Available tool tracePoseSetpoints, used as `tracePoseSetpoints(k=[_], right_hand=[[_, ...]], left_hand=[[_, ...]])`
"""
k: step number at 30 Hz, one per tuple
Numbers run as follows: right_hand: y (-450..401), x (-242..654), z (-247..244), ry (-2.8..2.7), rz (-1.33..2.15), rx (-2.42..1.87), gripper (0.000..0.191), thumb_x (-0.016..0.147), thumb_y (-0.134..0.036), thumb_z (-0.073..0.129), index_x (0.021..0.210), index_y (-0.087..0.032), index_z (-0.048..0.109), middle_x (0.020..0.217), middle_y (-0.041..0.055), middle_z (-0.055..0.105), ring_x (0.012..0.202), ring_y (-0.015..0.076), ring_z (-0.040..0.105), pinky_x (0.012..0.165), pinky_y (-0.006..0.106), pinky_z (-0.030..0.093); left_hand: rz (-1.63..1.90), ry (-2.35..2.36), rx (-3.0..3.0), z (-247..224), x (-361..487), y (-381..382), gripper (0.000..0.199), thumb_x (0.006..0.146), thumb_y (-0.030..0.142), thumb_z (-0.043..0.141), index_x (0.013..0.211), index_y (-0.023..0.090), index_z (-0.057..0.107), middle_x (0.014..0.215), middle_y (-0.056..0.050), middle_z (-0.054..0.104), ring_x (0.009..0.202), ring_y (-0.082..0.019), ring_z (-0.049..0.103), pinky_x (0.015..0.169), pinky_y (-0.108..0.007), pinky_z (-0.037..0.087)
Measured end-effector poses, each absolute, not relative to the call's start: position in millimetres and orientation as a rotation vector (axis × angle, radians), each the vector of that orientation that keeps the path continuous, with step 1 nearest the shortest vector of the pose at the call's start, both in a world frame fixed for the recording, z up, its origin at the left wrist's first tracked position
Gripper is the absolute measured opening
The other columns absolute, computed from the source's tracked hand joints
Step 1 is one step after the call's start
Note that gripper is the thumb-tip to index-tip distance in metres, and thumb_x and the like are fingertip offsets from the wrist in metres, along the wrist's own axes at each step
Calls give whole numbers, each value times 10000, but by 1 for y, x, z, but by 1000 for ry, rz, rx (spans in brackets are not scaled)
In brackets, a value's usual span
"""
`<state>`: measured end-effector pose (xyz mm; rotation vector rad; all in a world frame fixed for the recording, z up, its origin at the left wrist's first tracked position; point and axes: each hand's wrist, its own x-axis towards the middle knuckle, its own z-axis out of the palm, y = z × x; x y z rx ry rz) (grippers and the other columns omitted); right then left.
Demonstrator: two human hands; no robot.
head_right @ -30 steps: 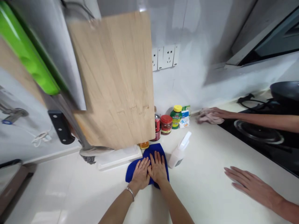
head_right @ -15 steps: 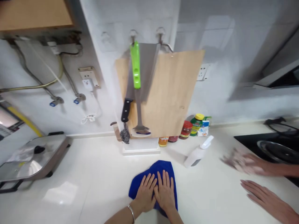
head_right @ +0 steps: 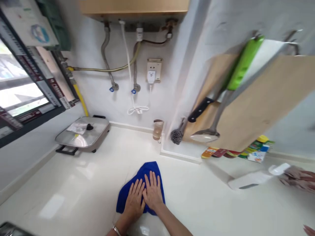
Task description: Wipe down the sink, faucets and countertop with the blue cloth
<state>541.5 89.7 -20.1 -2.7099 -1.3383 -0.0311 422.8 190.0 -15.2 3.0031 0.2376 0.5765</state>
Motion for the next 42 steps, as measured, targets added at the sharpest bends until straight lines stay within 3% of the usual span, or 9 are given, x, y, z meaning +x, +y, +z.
tracePoseSetpoints(k=[5,11,15,21,26,32,36,42], right_hand=[[108,480,-22,-1554,-29,-2547,800,902,-362,482,1576,-215,77,1651,98,25,1519,355,61,1214,601,123],[72,476,-12,-1863,37,-2316,749,917,-327,463,1576,-233,120,1658,94,50,1517,318,128,1206,539,249],[77,509,-14,-1677,-62,-2462,704,931,-293,432,1574,-256,148,1663,81,49,1516,311,147,1195,564,263],[107,576,-37,-1403,-285,-2616,676,953,-298,383,1576,-291,120,1669,45,36,1516,300,155,1189,567,273],[140,634,-42,-1291,-329,-2720,673,952,-324,363,1578,-275,120,1668,56,55,1516,294,154,1187,559,257],[186,698,-30,-1290,-232,-2853,687,940,-329,382,1577,-238,143,1664,86,73,1523,300,108,1213,539,151],[218,733,-27,-1349,-149,-2855,733,922,-370,420,1580,-239,124,1665,89,48,1521,328,86,1215,545,86],[265,764,-24,-1430,-85,-2735,713,915,-399,437,1570,-265,190,1669,81,25,1527,294,73,1222,488,62]], left_hand=[[674,357,3183,-9,344,209,689,874,340,495,1511,167,295,1591,-71,389,1497,-273,285,1181,-434,289],[616,385,3117,-18,322,196,852,811,574,519,1518,160,284,1591,-130,370,1510,-360,211,1162,-519,258],[353,312,2908,-14,366,200,846,848,435,503,1552,173,115,1649,-124,208,1520,-353,198,1182,-553,281],[198,197,2641,-18,455,229,850,855,262,458,1550,180,-24,1666,-103,41,1542,-329,62,1256,-586,178],[239,142,2636,-24,523,263,776,886,283,439,1554,197,53,1666,-92,69,1543,-303,72,1268,-557,172],[349,193,2708,-22,591,304,700,889,307,449,1537,189,210,1644,-97,230,1534,-285,165,1255,-519,232],[417,269,2736,-27,619,325,655,901,291,421,1524,174,254,1631,-101,285,1526,-272,205,1245,-519,267],[437,439,2761,-27,640,354,624,908,286,408,1506,145,303,1625,-116,299,1527,-294,197,1244,-550,264]])
